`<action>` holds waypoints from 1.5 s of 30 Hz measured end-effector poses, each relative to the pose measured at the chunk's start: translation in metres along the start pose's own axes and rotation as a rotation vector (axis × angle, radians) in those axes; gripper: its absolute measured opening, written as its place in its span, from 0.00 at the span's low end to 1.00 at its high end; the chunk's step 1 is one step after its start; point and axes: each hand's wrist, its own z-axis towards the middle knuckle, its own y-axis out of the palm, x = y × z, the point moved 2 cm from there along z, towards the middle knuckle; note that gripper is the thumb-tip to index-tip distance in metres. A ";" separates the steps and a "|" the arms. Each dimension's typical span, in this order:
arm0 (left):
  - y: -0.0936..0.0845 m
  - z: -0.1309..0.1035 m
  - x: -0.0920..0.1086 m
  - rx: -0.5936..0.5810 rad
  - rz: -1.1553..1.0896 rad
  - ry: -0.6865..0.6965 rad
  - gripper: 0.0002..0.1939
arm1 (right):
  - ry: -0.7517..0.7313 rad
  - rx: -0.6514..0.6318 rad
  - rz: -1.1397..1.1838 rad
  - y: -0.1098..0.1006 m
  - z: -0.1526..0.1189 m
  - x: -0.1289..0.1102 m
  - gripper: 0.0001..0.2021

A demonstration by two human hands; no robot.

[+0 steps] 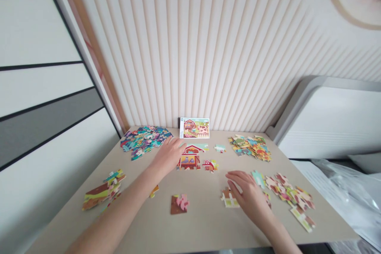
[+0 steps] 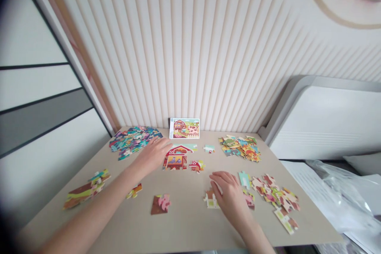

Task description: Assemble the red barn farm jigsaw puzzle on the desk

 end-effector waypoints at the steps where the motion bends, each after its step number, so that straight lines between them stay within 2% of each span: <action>1: -0.009 -0.006 0.007 0.000 -0.014 0.028 0.19 | 0.019 0.020 0.004 0.003 -0.016 -0.003 0.14; 3: -0.020 -0.028 0.022 0.000 -0.064 0.083 0.22 | 0.057 0.073 0.023 0.009 -0.039 -0.006 0.14; 5: -0.023 -0.058 0.039 -0.004 -0.144 0.114 0.23 | 0.080 0.151 0.047 0.014 -0.053 -0.006 0.14; 7: -0.016 -0.093 0.052 0.015 -0.185 0.076 0.22 | 0.108 0.241 0.067 0.016 -0.059 -0.005 0.14; 10: 0.002 -0.140 0.061 0.127 -0.183 -0.011 0.21 | 0.169 0.321 0.077 0.015 -0.059 -0.005 0.13; 12: 0.013 -0.160 0.062 0.173 -0.187 -0.066 0.21 | 0.190 0.309 0.077 0.013 -0.058 -0.008 0.13; 14: 0.020 -0.170 0.060 0.202 -0.190 -0.123 0.20 | 0.182 0.279 0.084 0.012 -0.056 -0.011 0.13; 18: 0.022 -0.168 0.058 0.207 -0.194 -0.205 0.17 | 0.155 0.231 0.096 0.010 -0.057 -0.016 0.14; 26: 0.019 -0.161 0.062 0.158 -0.213 -0.167 0.16 | 0.134 0.216 0.051 0.015 -0.058 -0.014 0.14; 34: 0.019 -0.162 0.063 0.101 -0.234 -0.203 0.16 | 0.109 0.187 0.055 0.016 -0.058 -0.012 0.13; 45: 0.023 -0.165 0.063 0.088 -0.255 -0.199 0.16 | 0.102 0.196 0.025 0.018 -0.060 -0.010 0.13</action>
